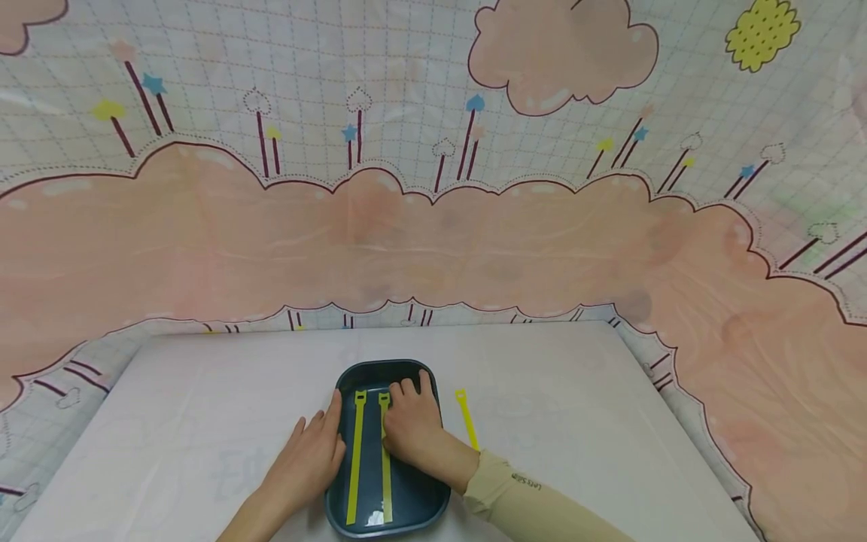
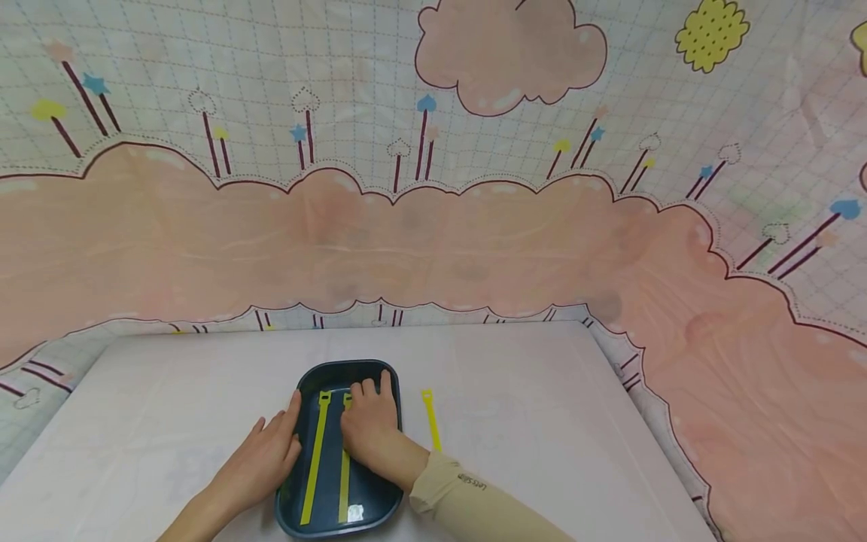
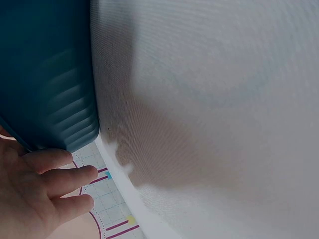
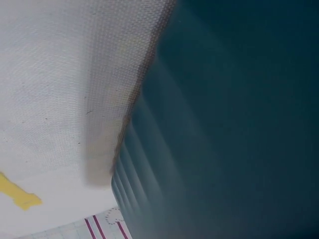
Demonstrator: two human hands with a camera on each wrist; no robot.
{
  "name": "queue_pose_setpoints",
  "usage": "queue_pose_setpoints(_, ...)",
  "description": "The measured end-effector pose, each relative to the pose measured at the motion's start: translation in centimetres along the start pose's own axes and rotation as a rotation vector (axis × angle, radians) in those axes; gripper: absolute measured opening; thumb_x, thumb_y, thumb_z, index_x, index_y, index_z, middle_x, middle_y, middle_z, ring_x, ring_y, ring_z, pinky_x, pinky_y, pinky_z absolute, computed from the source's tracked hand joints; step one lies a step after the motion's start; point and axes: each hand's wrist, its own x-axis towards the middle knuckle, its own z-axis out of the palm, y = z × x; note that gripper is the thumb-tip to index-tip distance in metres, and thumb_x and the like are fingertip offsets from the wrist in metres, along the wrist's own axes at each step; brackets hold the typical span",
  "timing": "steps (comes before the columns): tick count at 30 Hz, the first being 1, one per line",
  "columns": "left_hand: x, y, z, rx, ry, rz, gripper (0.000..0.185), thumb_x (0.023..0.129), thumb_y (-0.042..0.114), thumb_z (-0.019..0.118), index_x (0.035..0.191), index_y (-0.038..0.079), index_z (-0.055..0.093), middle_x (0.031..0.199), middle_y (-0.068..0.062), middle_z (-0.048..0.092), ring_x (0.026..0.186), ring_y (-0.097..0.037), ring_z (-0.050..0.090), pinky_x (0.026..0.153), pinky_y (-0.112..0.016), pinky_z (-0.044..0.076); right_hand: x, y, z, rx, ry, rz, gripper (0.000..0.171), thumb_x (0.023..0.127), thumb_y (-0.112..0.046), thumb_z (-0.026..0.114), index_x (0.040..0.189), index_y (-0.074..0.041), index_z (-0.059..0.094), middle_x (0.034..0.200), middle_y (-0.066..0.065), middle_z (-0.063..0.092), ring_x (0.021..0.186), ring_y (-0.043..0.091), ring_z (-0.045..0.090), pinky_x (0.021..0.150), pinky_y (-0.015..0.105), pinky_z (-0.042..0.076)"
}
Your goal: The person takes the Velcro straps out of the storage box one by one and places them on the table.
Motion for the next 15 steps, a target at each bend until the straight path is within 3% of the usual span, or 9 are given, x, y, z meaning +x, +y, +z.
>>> queue_pose_setpoints(15,-0.42,0.28,0.14,0.009,0.01,-0.007,0.067,0.095,0.015,0.051,0.151,-0.008,0.022,0.138,-0.029,0.05,0.129,-0.047,0.045,0.108,-0.065,0.026,-0.46,-0.36,-0.22,-0.04,-0.049,-0.002,0.028,0.086,-0.05,0.066,0.095,-0.026,0.079,0.122,-0.001,0.06,0.115,0.021,0.05,0.111,0.054,0.029)
